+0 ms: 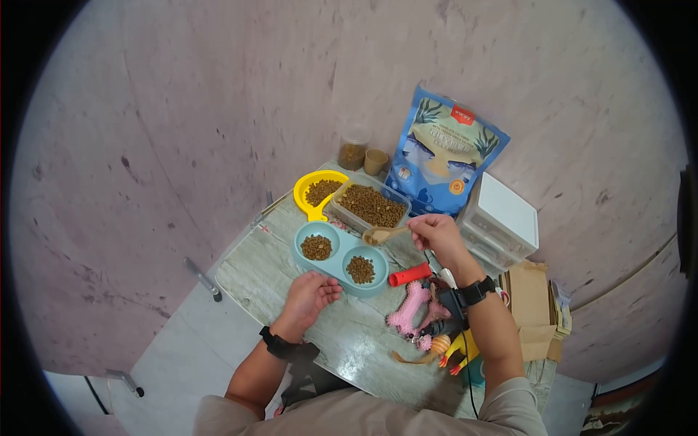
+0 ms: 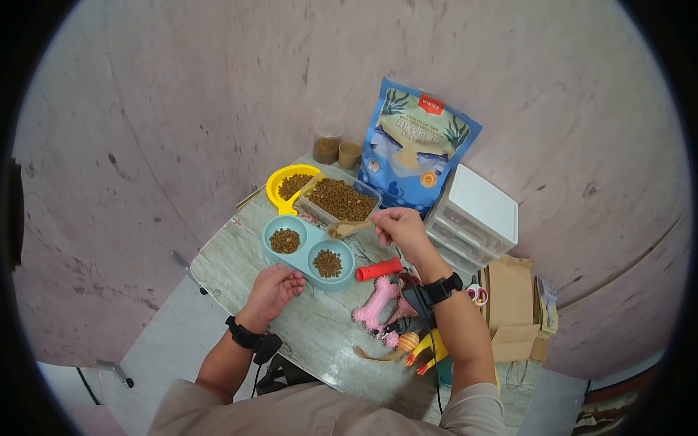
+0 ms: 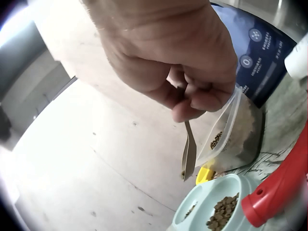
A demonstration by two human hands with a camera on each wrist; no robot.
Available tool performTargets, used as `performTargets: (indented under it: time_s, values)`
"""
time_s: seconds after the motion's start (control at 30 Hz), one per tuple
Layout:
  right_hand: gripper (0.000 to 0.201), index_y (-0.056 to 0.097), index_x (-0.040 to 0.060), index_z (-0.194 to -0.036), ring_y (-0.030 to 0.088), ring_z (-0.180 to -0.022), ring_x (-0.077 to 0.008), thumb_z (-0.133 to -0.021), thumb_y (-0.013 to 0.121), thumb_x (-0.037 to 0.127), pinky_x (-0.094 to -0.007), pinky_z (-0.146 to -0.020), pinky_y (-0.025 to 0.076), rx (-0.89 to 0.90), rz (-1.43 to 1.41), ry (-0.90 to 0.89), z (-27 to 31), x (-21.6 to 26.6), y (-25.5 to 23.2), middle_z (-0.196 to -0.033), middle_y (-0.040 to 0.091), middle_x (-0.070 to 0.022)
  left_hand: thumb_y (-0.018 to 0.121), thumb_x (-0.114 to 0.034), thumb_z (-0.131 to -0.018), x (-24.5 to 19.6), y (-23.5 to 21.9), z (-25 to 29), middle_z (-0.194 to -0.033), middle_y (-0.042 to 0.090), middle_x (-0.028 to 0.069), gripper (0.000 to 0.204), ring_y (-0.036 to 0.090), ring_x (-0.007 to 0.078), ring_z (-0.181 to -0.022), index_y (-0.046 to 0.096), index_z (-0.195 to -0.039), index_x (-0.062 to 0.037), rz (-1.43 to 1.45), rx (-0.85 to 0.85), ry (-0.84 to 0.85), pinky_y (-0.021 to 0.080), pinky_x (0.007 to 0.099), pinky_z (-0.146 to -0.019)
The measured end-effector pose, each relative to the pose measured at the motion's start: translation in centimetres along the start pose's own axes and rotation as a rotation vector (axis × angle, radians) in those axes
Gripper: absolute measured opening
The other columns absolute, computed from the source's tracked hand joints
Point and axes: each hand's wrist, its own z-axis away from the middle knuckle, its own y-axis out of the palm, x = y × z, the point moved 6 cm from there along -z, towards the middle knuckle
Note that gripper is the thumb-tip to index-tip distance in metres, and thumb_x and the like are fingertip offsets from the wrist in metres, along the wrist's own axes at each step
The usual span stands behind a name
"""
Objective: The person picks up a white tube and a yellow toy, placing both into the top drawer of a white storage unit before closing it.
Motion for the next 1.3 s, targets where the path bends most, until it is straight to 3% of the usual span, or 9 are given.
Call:
performTargets:
  time_s: [0.17,0.4,0.47,0.63,0.8,0.9,1.0,1.17,1.3]
  values:
    - [0.014,0.067,-0.0033,-0.095,0.056,-0.056,-0.0076,-0.088,0.062,0.008,-0.0220,-0.051,0.046,0.124,0.688,-0.369,1.4,0.9,2.7,-0.072,0.062,-0.0019,0.046,-0.012,-0.095,-0.1,0.2,0.1,-0.085,0.062,0.0085,0.016,0.062,0.0183,-0.077,0.055,-0.093,0.0001,-0.024,-0.014,0.000,0.052,0.0309,-0.070]
    - [0.016,0.067,-0.0044,-0.090,0.056,-0.050,-0.0096,-0.086,0.061,0.010,-0.0244,-0.048,0.046,-0.247,0.233,-0.289,-3.6,0.3,-1.2,-0.067,0.062,-0.0045,0.048,-0.010,-0.093,-0.1,0.0,0.0,-0.086,0.061,0.0107,0.012,0.063,0.0219,-0.079,0.053,-0.094,0.0002,0.006,0.009,-0.001,0.053,0.0337,-0.071]
    - [0.019,0.064,-0.0038,-0.098,0.059,-0.053,-0.0117,-0.087,0.061,0.011,-0.0232,-0.047,0.046,-0.167,0.321,-0.080,-5.4,-1.7,-1.2,-0.074,0.065,-0.0065,0.049,-0.010,-0.092,0.0,0.0,-0.2,-0.086,0.062,0.0109,0.011,0.063,0.0224,-0.079,0.054,-0.094,0.0003,-0.003,0.031,-0.016,0.053,0.0341,-0.071]
    - [0.040,0.056,-0.0075,-0.114,0.064,-0.054,-0.0163,-0.081,0.066,0.012,-0.0296,-0.053,0.051,-0.223,0.394,-0.077,-4.0,-1.3,-1.3,-0.075,0.067,-0.0126,0.047,-0.010,-0.092,0.2,-0.8,-0.5,-0.086,0.063,0.0124,0.014,0.064,0.0247,-0.080,0.054,-0.095,0.0010,0.064,0.003,0.009,0.054,0.0354,-0.073]
    - [0.036,0.061,-0.0075,-0.107,0.065,-0.054,-0.0168,-0.082,0.065,0.017,-0.0297,-0.054,0.050,-0.200,0.653,-0.208,0.5,2.2,-4.8,-0.070,0.066,-0.0115,0.048,-0.010,-0.092,0.6,-1.5,-0.9,-0.088,0.063,0.0138,0.014,0.065,0.0264,-0.083,0.055,-0.096,0.0021,0.119,-0.005,-0.034,0.055,0.0364,-0.075]
    - [0.030,0.064,-0.0062,-0.100,0.064,-0.054,-0.0151,-0.083,0.064,0.018,-0.0292,-0.051,0.049,-0.214,0.567,-0.263,4.3,2.5,-7.9,-0.067,0.065,-0.0090,0.053,-0.008,-0.088,0.2,-1.1,0.2,-0.094,0.061,0.0145,0.016,0.063,0.0261,-0.088,0.054,-0.099,0.0035,0.164,-0.050,0.040,0.054,0.0366,-0.079]
    - [0.029,0.064,-0.0074,-0.100,0.062,-0.056,-0.0132,-0.084,0.064,0.017,-0.0270,-0.052,0.050,-0.244,0.490,-0.265,9.7,3.2,-10.5,-0.072,0.065,-0.0079,0.053,-0.009,-0.088,0.2,0.9,3.6,-0.093,0.061,0.0134,0.019,0.062,0.0250,-0.086,0.054,-0.102,0.0041,0.242,-0.031,-0.076,0.053,0.0355,-0.080]
    - [0.027,0.061,-0.0056,-0.105,0.060,-0.062,-0.0088,-0.087,0.064,0.014,-0.0239,-0.056,0.049,-0.256,0.371,-0.149,16.6,1.5,-12.8,-0.076,0.063,-0.0034,0.047,-0.014,-0.092,-0.7,6.2,5.5,-0.091,0.061,0.0103,0.031,0.059,0.0205,-0.081,0.053,-0.118,0.0031,0.086,0.229,-0.007,0.049,0.0332,-0.073]
    - [0.028,0.060,-0.0041,-0.110,0.058,-0.067,-0.0074,-0.087,0.064,0.012,-0.0229,-0.060,0.049,-0.276,0.434,-0.133,20.2,-0.2,-13.9,-0.078,0.063,-0.0021,0.045,-0.009,-0.094,0.2,12.6,4.7,-0.089,0.062,0.0093,0.026,0.061,0.0176,-0.078,0.055,-0.115,0.0027,-0.142,0.397,-0.002,0.050,0.0286,-0.070]
